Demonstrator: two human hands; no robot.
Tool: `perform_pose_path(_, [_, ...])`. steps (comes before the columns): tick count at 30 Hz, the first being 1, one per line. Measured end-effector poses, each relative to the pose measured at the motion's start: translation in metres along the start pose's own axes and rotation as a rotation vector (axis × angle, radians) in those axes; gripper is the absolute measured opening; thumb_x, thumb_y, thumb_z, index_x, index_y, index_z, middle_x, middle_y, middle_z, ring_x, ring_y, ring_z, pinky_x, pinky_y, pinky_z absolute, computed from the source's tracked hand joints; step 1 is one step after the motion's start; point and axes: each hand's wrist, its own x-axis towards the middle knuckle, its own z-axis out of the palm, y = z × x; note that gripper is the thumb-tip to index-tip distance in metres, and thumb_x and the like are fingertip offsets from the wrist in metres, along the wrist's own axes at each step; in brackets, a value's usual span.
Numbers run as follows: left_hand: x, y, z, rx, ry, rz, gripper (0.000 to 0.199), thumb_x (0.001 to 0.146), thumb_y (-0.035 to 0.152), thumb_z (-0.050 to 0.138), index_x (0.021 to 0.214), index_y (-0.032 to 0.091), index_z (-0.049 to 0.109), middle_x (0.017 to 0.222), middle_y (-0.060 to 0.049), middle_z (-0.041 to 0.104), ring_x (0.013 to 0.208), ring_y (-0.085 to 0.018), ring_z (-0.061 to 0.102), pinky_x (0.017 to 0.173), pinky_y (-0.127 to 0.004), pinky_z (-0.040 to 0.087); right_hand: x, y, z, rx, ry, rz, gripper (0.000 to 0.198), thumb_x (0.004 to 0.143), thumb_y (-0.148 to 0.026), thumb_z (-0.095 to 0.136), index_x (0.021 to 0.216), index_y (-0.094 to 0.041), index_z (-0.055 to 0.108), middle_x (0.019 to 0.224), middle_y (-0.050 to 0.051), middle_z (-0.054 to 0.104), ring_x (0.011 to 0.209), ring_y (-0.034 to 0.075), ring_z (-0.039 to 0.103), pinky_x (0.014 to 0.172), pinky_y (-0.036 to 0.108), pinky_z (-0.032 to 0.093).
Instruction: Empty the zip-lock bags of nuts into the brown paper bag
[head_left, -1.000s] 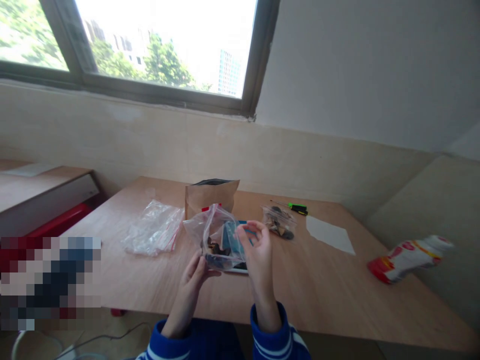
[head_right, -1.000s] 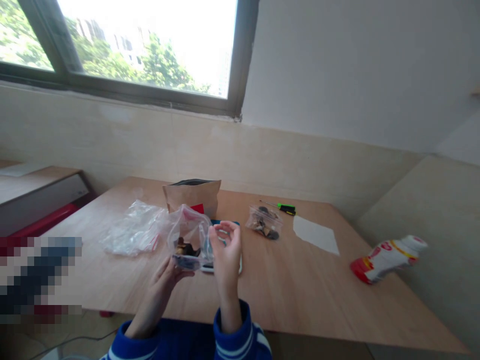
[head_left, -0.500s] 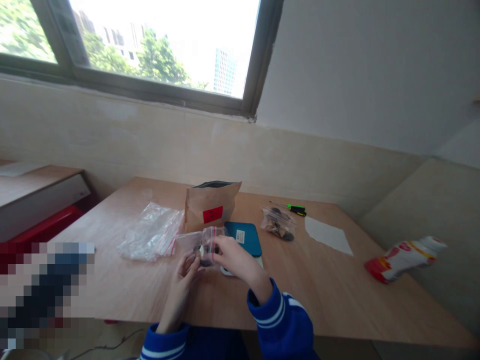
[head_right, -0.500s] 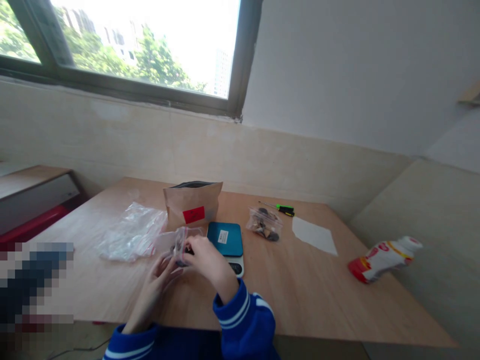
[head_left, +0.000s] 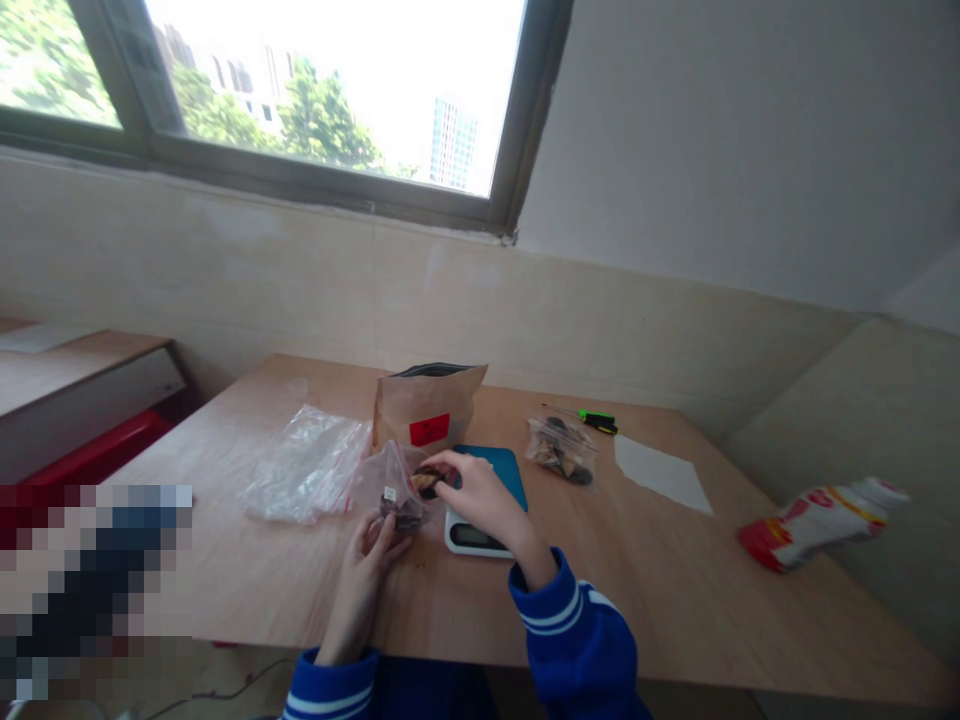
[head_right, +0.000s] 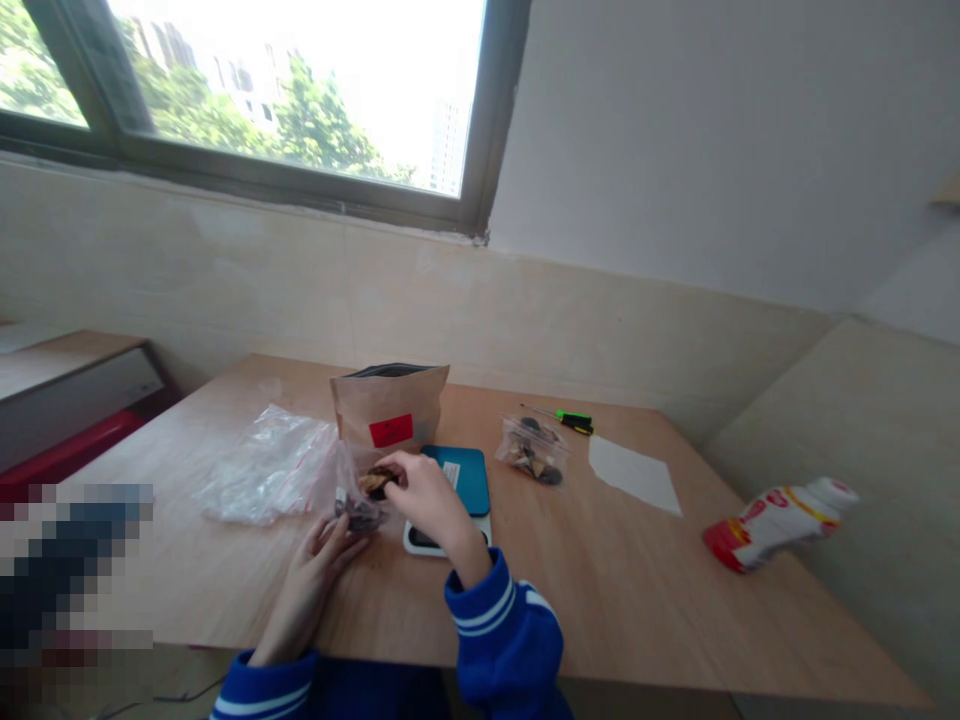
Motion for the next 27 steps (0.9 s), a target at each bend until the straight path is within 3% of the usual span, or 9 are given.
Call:
perform_pose_path(3, [0.002,-0.003,-0.002,-0.044,0.041,-0.031,0.035,0.07,0.031,0.076,0.097,0.017,0.06,0.112,-0.008,0.066,0.101,-0.025,0.066,0.09,-0.038,0.055,0.008,-0.003,-0.019,0.187,0.075,-0.003,0.029,0.075,-0.012,0.055,0.099,-0.019,0.07,0.09,0.002,0.073,0.081,0.016,0.066,0.073,0.027,0.05])
perform_pose_path(6, [0.006,-0.007,-0.006,-0.047,0.016,-0.037,0.033,0.07,0.031,0.076,0.096,0.016,0.062,0.116,-0.01,0.065,0.105,-0.027,0.065,0.092,-0.039,0.054,0.025,-0.008,-0.042,0.383,0.239,-0.052,0.03,0.076,-0.019,0.057,0.104,-0.019,0.067,0.094,0.003,0.072,0.086,0.016,0.066,0.078,0.029,0.051])
perform_pose_path(10, [0.009,-0.013,-0.012,-0.024,-0.012,-0.055,0.033,0.071,0.031,0.075,0.098,0.016,0.064,0.119,-0.013,0.064,0.111,-0.029,0.062,0.096,-0.041,0.051,0.062,-0.016,-0.065,0.486,0.368,-0.16,0.033,0.079,-0.026,0.056,0.11,-0.02,0.062,0.098,0.002,0.07,0.087,0.015,0.064,0.073,0.026,0.05])
perform_pose_path(16, [0.013,-0.018,-0.019,-0.026,-0.002,-0.073,0.027,0.071,0.028,0.074,0.095,0.017,0.067,0.121,-0.013,0.064,0.113,-0.032,0.061,0.096,-0.044,0.051,0.102,-0.006,-0.059,0.099,0.382,-0.202,0.031,0.084,-0.023,0.05,0.115,-0.02,0.052,0.092,0.002,0.066,0.08,0.015,0.061,0.074,0.028,0.046])
perform_pose_path(23, [0.01,-0.014,-0.013,-0.077,0.023,-0.102,0.025,0.074,0.022,0.071,0.097,0.016,0.065,0.137,-0.012,0.052,0.112,-0.031,0.061,0.096,-0.042,0.052,0.094,-0.009,-0.051,-0.301,0.336,-0.232,0.015,0.087,-0.017,0.05,0.097,-0.023,0.057,0.099,0.004,0.069,0.099,0.023,0.056,0.09,0.041,0.035])
perform_pose_path(27, [0.006,-0.008,-0.007,-0.079,0.04,-0.109,0.022,0.076,0.018,0.068,0.098,0.016,0.064,0.133,-0.013,0.056,0.11,-0.03,0.063,0.094,-0.042,0.053,0.093,-0.015,-0.056,-0.317,0.316,-0.248,0.013,0.085,-0.018,0.052,0.095,-0.023,0.059,0.093,0.003,0.07,0.094,0.022,0.058,0.088,0.038,0.036])
